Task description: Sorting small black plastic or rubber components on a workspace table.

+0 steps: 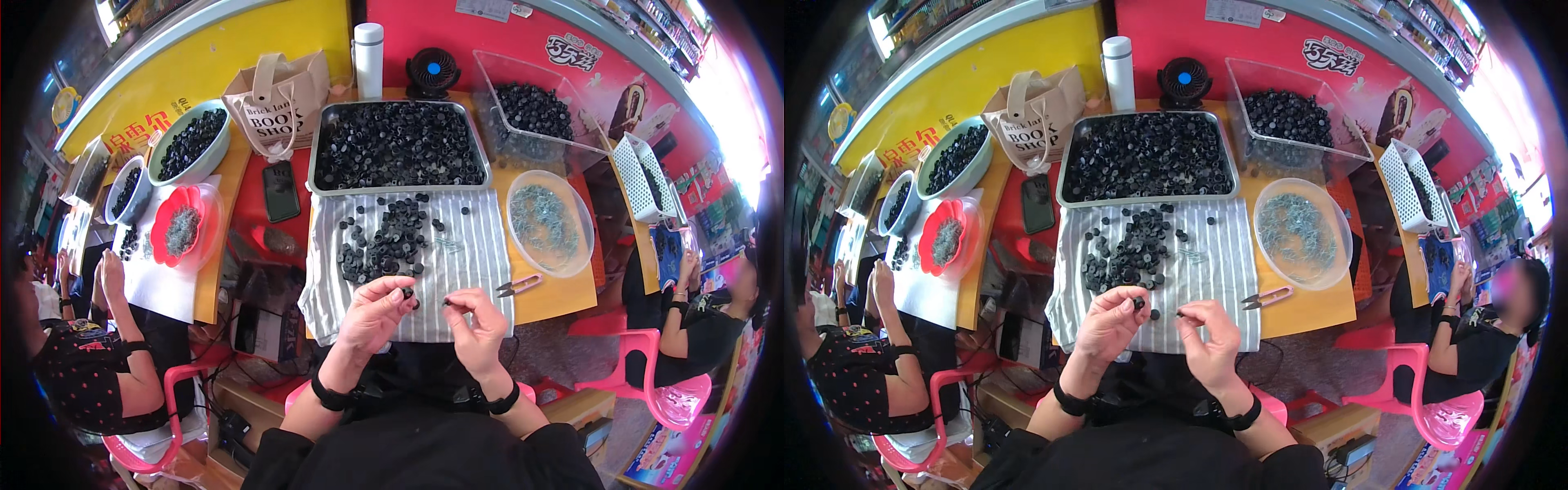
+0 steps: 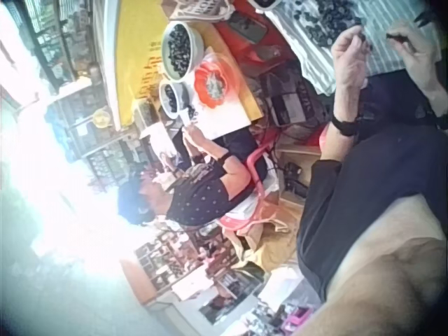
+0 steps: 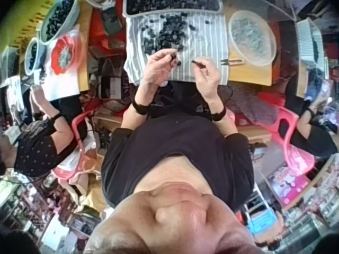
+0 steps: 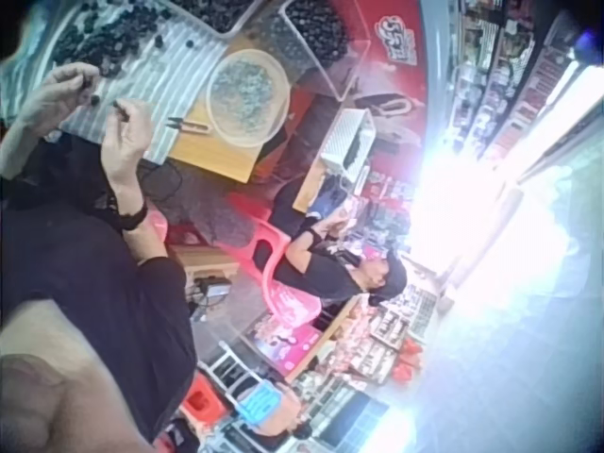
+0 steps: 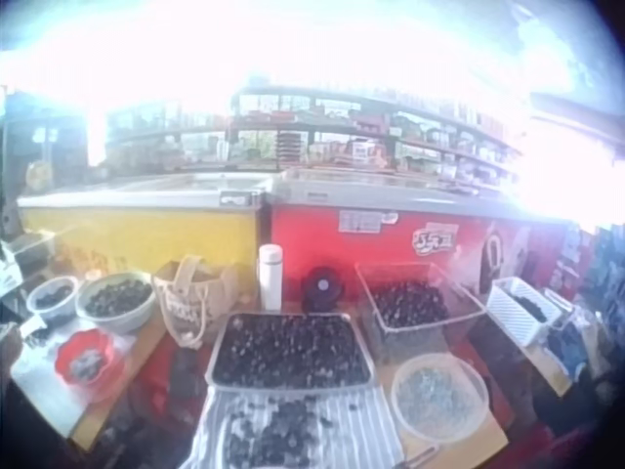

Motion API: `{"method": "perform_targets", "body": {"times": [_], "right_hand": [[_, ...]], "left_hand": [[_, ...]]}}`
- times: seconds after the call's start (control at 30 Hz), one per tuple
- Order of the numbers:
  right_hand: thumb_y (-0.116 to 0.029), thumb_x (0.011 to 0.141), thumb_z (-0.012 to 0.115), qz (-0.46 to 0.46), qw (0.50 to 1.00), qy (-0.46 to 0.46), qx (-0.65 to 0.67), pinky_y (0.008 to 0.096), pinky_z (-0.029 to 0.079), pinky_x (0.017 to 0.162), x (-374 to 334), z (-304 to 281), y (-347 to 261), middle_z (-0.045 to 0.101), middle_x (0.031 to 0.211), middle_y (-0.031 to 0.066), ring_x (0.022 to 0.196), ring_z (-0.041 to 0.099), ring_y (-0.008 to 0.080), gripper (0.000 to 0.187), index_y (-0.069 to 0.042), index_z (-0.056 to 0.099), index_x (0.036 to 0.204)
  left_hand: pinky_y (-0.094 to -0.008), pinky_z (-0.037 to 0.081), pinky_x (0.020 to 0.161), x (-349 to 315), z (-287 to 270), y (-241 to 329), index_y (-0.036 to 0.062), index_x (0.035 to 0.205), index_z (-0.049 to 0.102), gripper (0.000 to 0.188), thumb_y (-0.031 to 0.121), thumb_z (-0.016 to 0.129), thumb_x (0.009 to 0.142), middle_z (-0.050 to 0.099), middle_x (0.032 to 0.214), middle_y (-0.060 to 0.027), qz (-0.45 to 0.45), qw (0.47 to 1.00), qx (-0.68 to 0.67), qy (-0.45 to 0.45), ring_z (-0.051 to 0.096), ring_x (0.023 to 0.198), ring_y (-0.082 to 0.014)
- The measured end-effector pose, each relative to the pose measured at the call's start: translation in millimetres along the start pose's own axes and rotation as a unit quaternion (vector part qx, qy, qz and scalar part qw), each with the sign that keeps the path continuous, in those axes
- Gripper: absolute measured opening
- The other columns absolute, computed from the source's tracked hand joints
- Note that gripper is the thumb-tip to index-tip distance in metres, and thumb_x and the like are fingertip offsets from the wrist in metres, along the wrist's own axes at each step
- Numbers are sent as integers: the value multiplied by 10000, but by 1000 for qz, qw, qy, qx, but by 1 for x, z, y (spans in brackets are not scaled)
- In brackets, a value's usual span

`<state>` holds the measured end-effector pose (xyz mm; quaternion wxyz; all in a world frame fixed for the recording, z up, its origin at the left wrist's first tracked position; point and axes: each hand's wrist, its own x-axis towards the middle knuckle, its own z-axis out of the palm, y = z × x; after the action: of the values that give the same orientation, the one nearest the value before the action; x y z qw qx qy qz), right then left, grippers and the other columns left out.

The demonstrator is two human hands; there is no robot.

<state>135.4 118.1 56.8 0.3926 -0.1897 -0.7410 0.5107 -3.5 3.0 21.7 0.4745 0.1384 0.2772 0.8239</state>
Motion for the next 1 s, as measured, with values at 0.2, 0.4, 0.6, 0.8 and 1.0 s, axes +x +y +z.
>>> {"method": "perform_targets", "body": {"times": [0.2,0.4,0.6,0.8,1.0], "right_hand": [[72,727,713,-83,996,-20,-30,308,472,649,5,22,-9,642,868,112,736,606,231,211,-7,644,910],[65,722,712,-153,984,-23,-89,328,464,632,8,29,-14,631,840,100,728,590,249,203,-8,649,901],[56,715,718,-194,971,-12,-141,335,457,614,8,34,-12,617,856,83,713,574,252,215,-19,654,906],[54,711,717,-219,960,-19,-173,337,455,607,10,35,-8,615,860,83,712,566,257,225,-20,652,913],[63,702,715,-205,969,-9,-139,339,450,607,9,37,-6,615,849,92,713,569,254,233,-9,648,913]], "left_hand": [[-289,473,816,-4,-5,-4,2,1087,644,203,113,630,917,658,993,-88,-40,994,-99,-18,609,909,-172],[-282,468,795,-7,-4,-7,13,1082,648,182,99,612,926,657,1025,-81,-42,992,-115,-4,603,897,-144],[-275,476,766,-7,-5,-13,17,1065,649,158,83,599,930,668,989,-74,-54,991,-118,24,613,859,-130],[-277,484,743,-8,-1,-11,21,937,646,76,81,600,927,663,904,-62,-58,988,-128,69,608,795,-136],[-279,492,728,-8,3,-10,30,840,620,90,78,611,916,624,783,-48,-73,978,-165,100,588,736,-145]]}}
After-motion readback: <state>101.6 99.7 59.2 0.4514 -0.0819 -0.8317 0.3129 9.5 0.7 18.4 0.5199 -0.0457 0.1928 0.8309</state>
